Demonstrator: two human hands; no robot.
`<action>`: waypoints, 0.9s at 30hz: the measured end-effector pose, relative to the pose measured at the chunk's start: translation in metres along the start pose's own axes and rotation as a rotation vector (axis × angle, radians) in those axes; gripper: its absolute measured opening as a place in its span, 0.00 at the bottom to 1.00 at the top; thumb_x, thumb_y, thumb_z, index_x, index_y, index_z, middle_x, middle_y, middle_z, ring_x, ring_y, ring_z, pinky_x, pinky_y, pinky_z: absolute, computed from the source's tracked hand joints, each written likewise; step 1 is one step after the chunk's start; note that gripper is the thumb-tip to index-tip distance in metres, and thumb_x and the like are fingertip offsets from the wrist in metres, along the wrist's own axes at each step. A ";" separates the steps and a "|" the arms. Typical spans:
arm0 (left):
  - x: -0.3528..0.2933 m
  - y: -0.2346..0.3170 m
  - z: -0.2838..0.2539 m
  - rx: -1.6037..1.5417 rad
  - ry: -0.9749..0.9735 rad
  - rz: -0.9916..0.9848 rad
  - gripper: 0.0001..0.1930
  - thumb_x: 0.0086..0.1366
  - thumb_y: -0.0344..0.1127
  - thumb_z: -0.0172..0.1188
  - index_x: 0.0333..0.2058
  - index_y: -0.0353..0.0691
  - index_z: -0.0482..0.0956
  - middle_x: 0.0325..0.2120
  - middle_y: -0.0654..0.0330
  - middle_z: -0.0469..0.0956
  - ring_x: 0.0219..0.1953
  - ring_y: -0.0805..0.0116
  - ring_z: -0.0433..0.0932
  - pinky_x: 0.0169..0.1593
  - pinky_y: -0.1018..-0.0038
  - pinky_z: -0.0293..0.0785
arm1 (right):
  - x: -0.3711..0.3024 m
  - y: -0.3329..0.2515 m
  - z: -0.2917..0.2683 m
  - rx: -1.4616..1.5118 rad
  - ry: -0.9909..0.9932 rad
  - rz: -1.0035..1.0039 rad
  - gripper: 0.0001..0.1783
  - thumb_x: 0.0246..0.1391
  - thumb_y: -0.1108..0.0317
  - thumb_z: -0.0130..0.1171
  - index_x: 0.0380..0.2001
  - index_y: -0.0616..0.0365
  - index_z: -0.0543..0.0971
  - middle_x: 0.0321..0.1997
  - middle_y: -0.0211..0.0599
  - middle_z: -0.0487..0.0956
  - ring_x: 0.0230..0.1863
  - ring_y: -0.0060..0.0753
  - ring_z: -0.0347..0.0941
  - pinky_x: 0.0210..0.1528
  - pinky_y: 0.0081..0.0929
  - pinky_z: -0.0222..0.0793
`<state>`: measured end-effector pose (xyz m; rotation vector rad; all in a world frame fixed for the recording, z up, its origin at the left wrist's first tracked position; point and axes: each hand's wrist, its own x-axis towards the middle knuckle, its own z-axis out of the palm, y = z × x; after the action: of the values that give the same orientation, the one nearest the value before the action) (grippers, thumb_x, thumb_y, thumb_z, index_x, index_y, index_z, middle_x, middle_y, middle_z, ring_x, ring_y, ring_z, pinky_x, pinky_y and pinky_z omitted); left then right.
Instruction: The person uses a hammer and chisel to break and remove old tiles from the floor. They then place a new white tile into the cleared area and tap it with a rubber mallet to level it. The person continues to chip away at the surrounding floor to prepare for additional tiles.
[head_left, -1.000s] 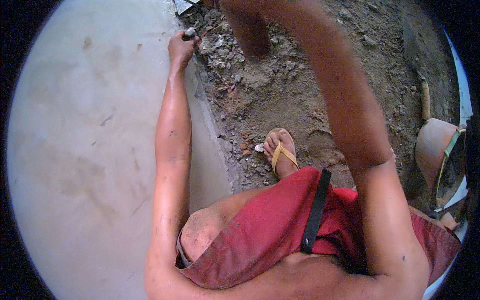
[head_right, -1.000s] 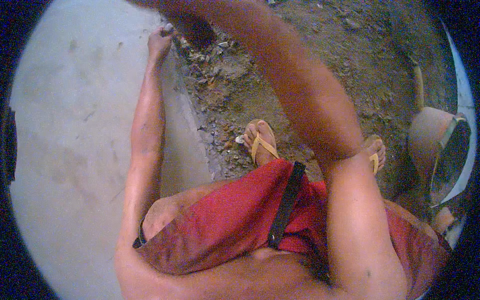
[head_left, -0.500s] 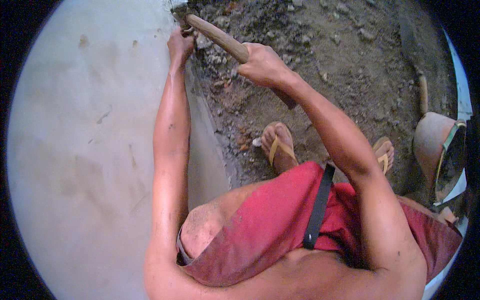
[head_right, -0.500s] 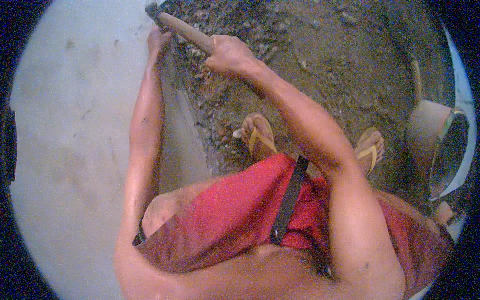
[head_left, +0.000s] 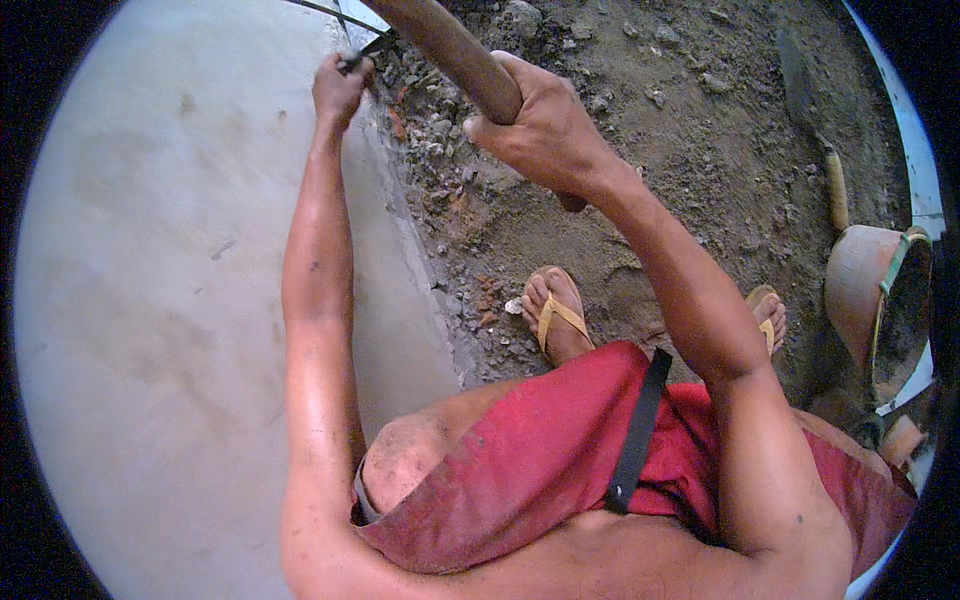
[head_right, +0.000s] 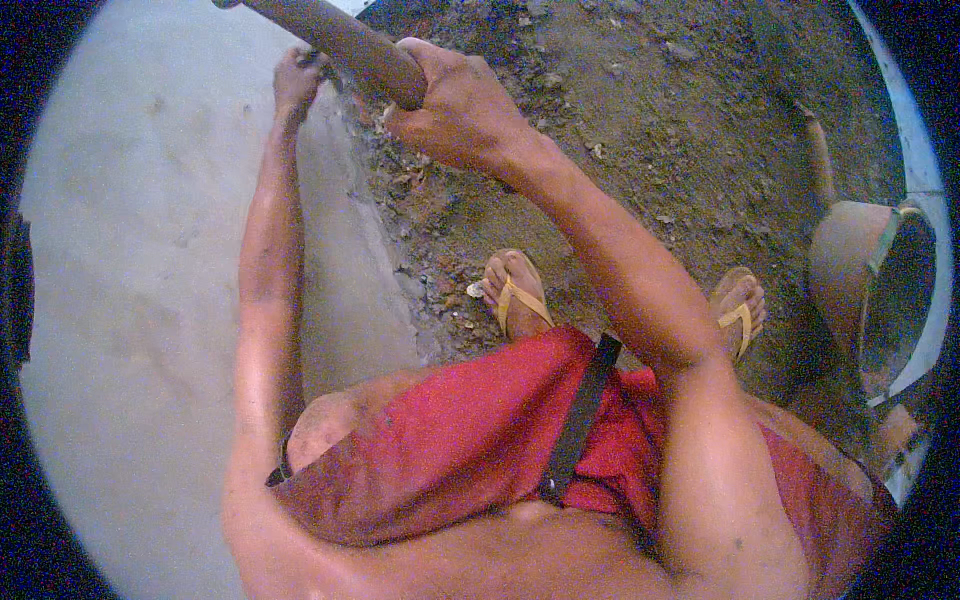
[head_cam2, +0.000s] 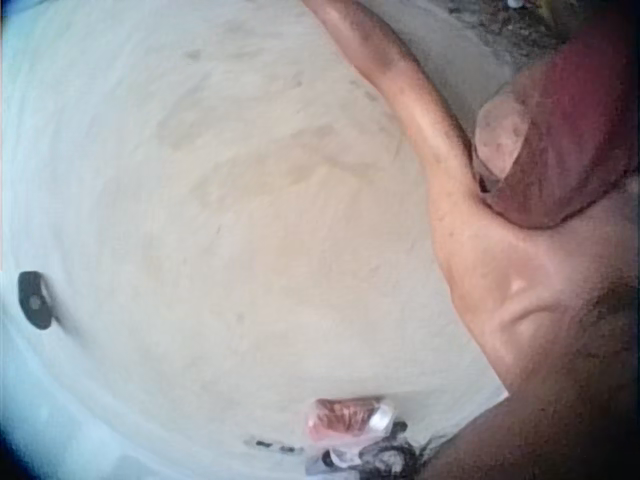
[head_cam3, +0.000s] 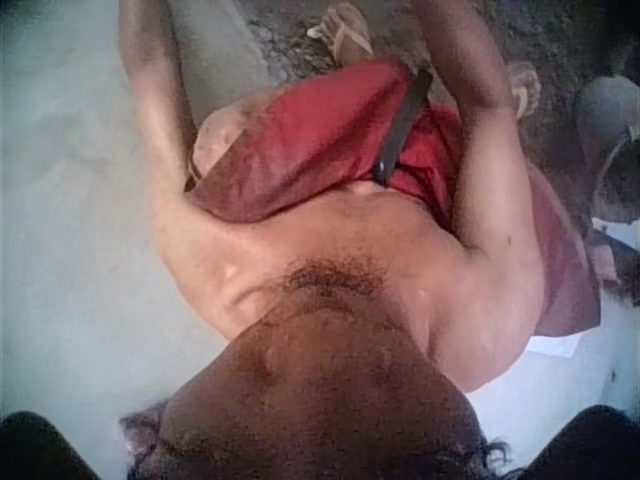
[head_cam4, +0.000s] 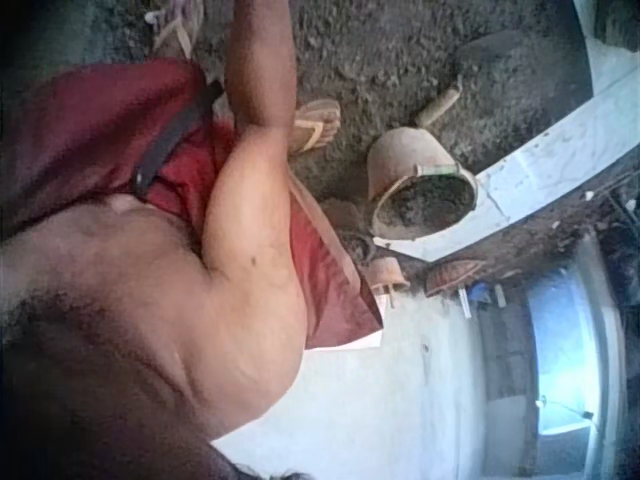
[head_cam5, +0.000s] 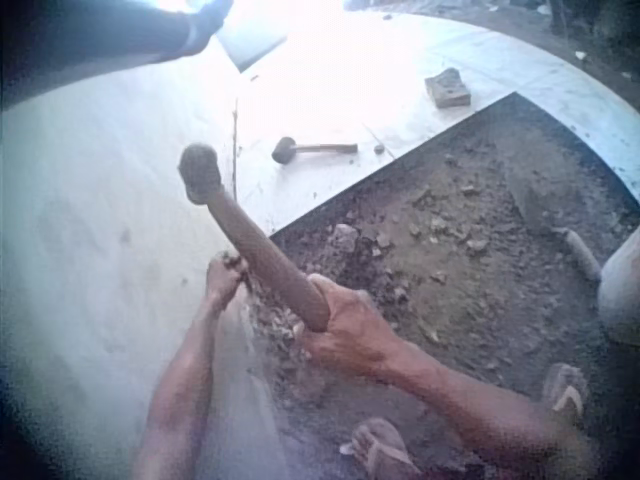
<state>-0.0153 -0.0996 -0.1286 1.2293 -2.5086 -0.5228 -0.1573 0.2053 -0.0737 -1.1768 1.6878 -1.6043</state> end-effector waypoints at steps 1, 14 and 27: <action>-0.010 -0.002 0.005 0.245 -0.015 0.038 0.11 0.52 0.34 0.63 0.33 0.35 0.76 0.30 0.55 0.80 0.31 0.62 0.79 0.37 0.69 0.73 | -0.001 0.008 0.004 0.008 0.009 0.024 0.19 0.40 0.61 0.61 0.33 0.61 0.70 0.20 0.34 0.68 0.23 0.29 0.64 0.29 0.29 0.64; -0.025 -0.009 0.002 0.137 -0.120 -0.007 0.13 0.51 0.34 0.64 0.37 0.39 0.78 0.32 0.59 0.81 0.34 0.70 0.79 0.39 0.75 0.71 | 0.064 -0.072 -0.014 0.409 0.294 -0.259 0.06 0.42 0.74 0.51 0.24 0.67 0.68 0.21 0.38 0.71 0.26 0.27 0.71 0.25 0.27 0.68; -0.020 -0.036 0.012 0.215 -0.059 -0.039 0.14 0.51 0.37 0.65 0.37 0.45 0.79 0.31 0.57 0.80 0.33 0.63 0.79 0.39 0.70 0.72 | 0.034 0.050 0.087 0.124 -0.191 0.445 0.17 0.37 0.64 0.54 0.30 0.64 0.78 0.29 0.55 0.78 0.33 0.52 0.76 0.35 0.40 0.72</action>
<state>0.0167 -0.1019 -0.1577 1.3594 -2.6513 -0.3076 -0.1116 0.1274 -0.1290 -0.7938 1.5664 -1.2591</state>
